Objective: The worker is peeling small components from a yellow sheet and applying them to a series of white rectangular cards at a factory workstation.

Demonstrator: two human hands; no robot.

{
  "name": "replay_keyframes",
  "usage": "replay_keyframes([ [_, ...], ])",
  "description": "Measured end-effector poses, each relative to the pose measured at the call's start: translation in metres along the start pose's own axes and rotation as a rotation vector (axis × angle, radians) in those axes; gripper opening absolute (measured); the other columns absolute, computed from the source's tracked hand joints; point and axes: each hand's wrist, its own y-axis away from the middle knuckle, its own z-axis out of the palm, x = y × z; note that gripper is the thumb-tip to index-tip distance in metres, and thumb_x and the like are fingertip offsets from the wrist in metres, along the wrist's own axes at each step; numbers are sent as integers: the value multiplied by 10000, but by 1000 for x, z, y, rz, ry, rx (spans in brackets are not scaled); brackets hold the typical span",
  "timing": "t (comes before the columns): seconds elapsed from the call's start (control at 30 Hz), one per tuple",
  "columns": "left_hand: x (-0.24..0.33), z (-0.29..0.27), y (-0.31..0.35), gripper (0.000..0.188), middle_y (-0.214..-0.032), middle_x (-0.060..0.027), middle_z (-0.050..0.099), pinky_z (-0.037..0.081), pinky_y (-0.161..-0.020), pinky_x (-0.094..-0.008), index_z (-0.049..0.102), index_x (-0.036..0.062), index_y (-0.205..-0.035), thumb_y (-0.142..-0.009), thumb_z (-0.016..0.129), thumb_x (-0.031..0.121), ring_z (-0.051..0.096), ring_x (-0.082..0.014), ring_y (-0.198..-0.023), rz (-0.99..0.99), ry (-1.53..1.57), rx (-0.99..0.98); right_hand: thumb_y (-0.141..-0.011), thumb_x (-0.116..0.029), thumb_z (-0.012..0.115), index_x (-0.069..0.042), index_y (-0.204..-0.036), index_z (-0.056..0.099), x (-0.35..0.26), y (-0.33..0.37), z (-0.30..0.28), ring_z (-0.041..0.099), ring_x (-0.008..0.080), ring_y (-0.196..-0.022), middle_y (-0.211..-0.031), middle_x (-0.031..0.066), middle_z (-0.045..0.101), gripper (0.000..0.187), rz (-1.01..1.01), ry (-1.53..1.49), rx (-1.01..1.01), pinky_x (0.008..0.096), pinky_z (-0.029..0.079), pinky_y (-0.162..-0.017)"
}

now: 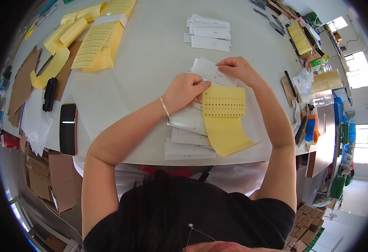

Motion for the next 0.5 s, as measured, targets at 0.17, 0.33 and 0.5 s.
replay_keyframes([
  [0.17, 2, -2, -4, 368, -605, -60, 604, 411, -399, -241, 628, -38, -788, -925, 560, 297, 498, -94, -413, -64, 30, 55, -862, -134, 640, -41, -1019, 701, -23, 28, 0, 592, 106, -883, -933, 36, 660, 192, -299, 20, 42, 248, 466, -780],
  [0.33, -2, -3, -4, 360, -597, -47, 580, 387, -384, -243, 619, -23, -831, -951, 529, 304, 465, -86, -407, -84, 181, 72, -809, -183, 686, -91, -912, 716, -40, 46, 28, 579, 178, -849, -853, 9, 643, 141, -777, 540, 228, 329, 437, -838],
  [0.5, 0, -1, -3, 357, -589, -19, 555, 353, -368, -227, 564, 35, -750, -978, 503, 302, 450, -70, -400, -105, 312, 100, -766, -190, 709, -117, -826, 686, -40, 43, 39, 572, 194, -826, -856, -19, 635, 97, -905, 661, 376, 355, 419, -861],
])
